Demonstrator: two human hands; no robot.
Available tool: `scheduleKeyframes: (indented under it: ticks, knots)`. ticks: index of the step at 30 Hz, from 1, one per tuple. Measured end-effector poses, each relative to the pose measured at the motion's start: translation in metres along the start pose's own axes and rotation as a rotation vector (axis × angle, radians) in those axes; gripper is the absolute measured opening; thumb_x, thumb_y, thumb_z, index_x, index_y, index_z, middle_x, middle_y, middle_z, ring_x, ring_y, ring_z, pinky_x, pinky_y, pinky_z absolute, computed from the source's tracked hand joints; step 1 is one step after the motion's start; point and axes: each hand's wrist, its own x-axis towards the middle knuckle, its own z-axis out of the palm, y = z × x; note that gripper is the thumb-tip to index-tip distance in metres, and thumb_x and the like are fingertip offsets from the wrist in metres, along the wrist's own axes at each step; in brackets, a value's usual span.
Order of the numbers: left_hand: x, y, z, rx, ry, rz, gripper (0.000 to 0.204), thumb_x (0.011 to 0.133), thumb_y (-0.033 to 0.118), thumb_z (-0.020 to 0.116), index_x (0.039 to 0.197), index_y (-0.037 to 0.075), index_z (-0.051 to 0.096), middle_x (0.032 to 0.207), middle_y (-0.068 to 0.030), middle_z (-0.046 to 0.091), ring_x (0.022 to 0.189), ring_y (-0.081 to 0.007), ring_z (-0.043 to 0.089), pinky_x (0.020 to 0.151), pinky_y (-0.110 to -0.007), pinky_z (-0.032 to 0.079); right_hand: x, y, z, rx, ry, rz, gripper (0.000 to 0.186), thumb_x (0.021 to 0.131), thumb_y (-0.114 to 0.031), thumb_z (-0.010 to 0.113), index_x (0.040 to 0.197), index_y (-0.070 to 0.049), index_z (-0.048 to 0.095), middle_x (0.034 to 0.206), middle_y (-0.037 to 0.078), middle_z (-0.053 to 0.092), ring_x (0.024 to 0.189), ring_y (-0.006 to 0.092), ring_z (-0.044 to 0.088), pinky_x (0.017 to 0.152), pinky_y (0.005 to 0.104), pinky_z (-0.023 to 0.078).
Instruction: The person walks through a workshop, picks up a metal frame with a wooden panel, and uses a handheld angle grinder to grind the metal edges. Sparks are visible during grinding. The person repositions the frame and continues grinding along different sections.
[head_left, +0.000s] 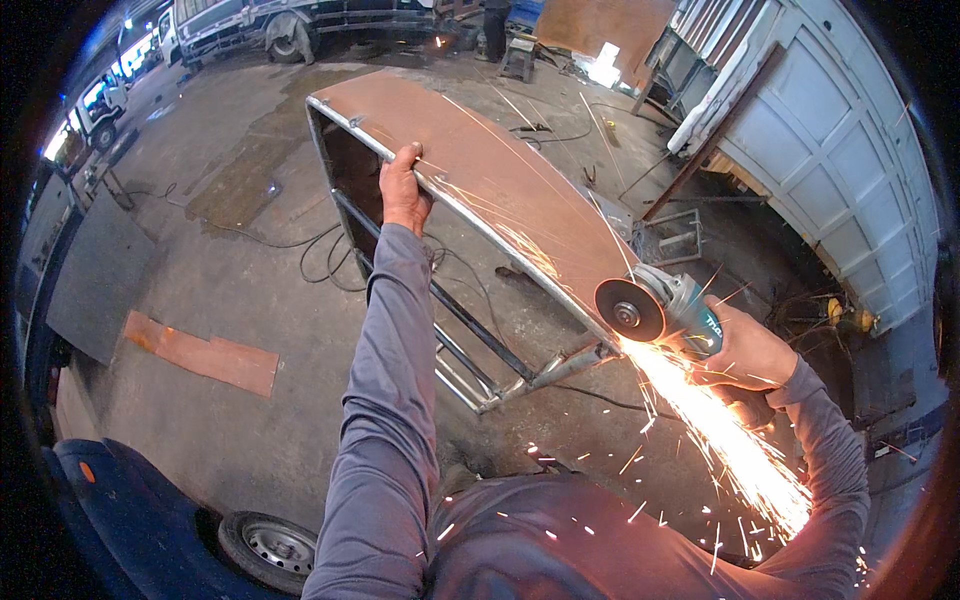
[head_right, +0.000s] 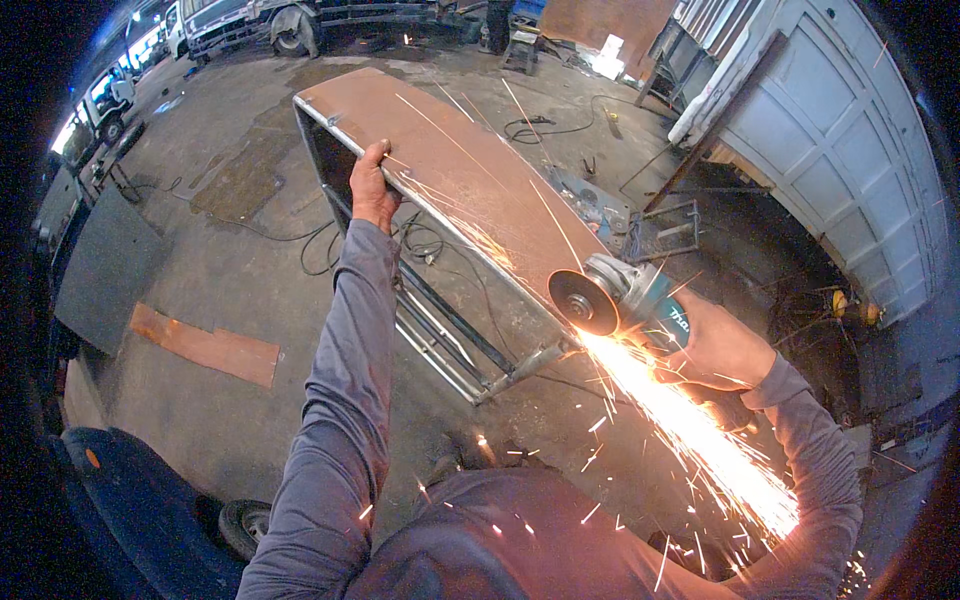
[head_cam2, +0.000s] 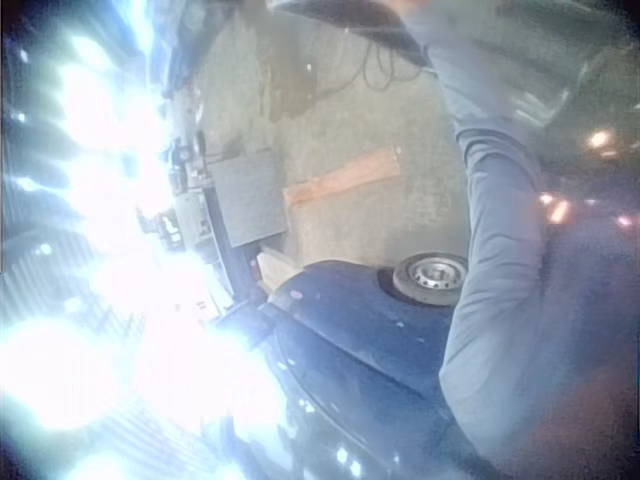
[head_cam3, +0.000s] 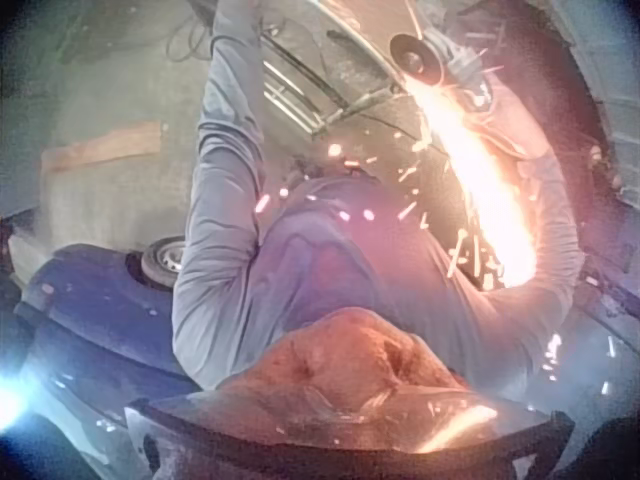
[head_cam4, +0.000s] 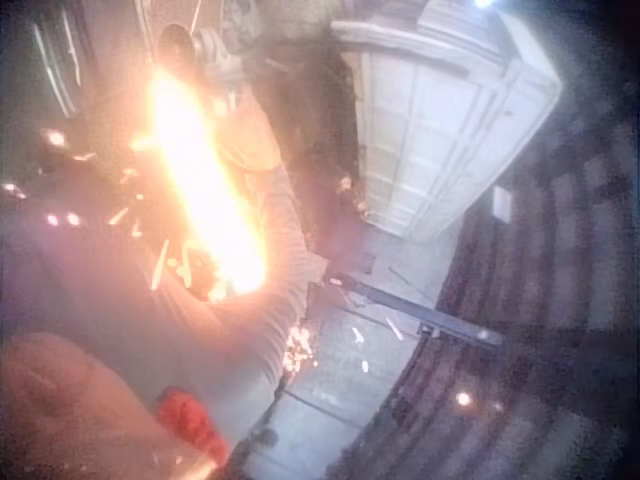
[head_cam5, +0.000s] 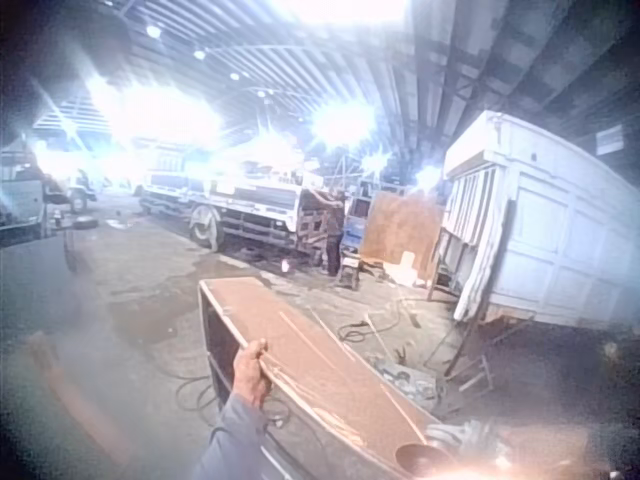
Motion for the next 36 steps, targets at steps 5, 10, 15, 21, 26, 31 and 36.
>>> scheduleKeyframes:
  ticks: [5,10,15,21,26,31,36]
  knots:
    - [0.003,-0.001,-0.004,0.023,0.02,-0.022,0.027,0.085,0.013,0.065,0.109,0.002,0.06,0.093,-0.0096,0.065,0.077,-0.0264,0.068,0.058,-0.043,0.057,0.002,0.003,0.0,0.018,-0.025,0.019,0.091,0.062,-0.022,0.084,0.143,-0.001,0.048,0.121,0.017,0.065,0.11,0.0253,0.062,0.097,0.0349,0.048]
    - [-0.001,-0.003,0.003,0.027,-0.005,-0.028,0.03,0.085,0.014,0.065,0.112,0.001,0.06,0.095,-0.0096,0.065,0.08,-0.0265,0.068,0.061,-0.044,0.058,0.007,0.028,0.0,0.042,-0.012,-0.111,0.086,0.061,-0.02,0.087,0.137,-0.001,0.052,0.117,0.013,0.066,0.103,0.0214,0.062,0.091,0.0347,0.05]
    - [0.003,-0.002,-0.003,-0.001,-0.027,-0.032,0.028,0.089,0.015,0.065,0.112,0.002,0.061,0.1,-0.0091,0.066,0.086,-0.0266,0.068,0.071,-0.043,0.058,0.008,0.027,-0.001,-0.029,0.012,-0.195,0.082,0.062,-0.02,0.086,0.134,-0.001,0.052,0.116,0.013,0.066,0.103,0.0221,0.061,0.093,0.0352,0.049]
    - [0.015,-0.006,-0.013,-0.04,-0.035,-0.027,0.033,0.086,0.01,0.065,0.117,0.001,0.058,0.099,-0.0095,0.064,0.086,-0.0263,0.068,0.071,-0.045,0.059,0.003,0.003,-0.002,-0.077,-0.033,0.017,0.083,0.064,-0.022,0.085,0.137,0.0,0.051,0.12,0.015,0.066,0.108,0.0235,0.061,0.097,0.0351,0.047]
    - [0.006,-0.006,0.001,-0.049,-0.048,-0.044,0.035,0.086,0.01,0.064,0.119,0.001,0.056,0.101,-0.0099,0.063,0.087,-0.0262,0.067,0.073,-0.044,0.06,0.008,0.031,-0.001,-0.016,0.006,-0.197,0.087,0.063,-0.023,0.083,0.14,0.0,0.049,0.121,0.018,0.066,0.11,0.0272,0.063,0.099,0.035,0.047]
    - [0.011,-0.001,-0.007,-0.02,-0.022,0.016,0.031,0.088,0.013,0.065,0.115,0.001,0.06,0.102,-0.0115,0.066,0.085,-0.0274,0.069,0.066,-0.044,0.06,0.005,0.007,-0.003,-0.081,-0.008,-0.055,0.09,0.061,-0.02,0.089,0.139,0.002,0.049,0.122,0.015,0.065,0.112,0.0228,0.06,0.101,0.0335,0.045]
    - [0.004,-0.004,0.001,-0.017,-0.026,0.023,0.033,0.087,0.013,0.065,0.117,0.001,0.058,0.1,-0.0103,0.065,0.085,-0.0274,0.069,0.065,-0.044,0.059,0.01,0.009,-0.003,-0.131,-0.015,-0.009,0.092,0.061,-0.019,0.09,0.14,0.002,0.048,0.12,0.015,0.065,0.109,0.025,0.06,0.1,0.0338,0.045]
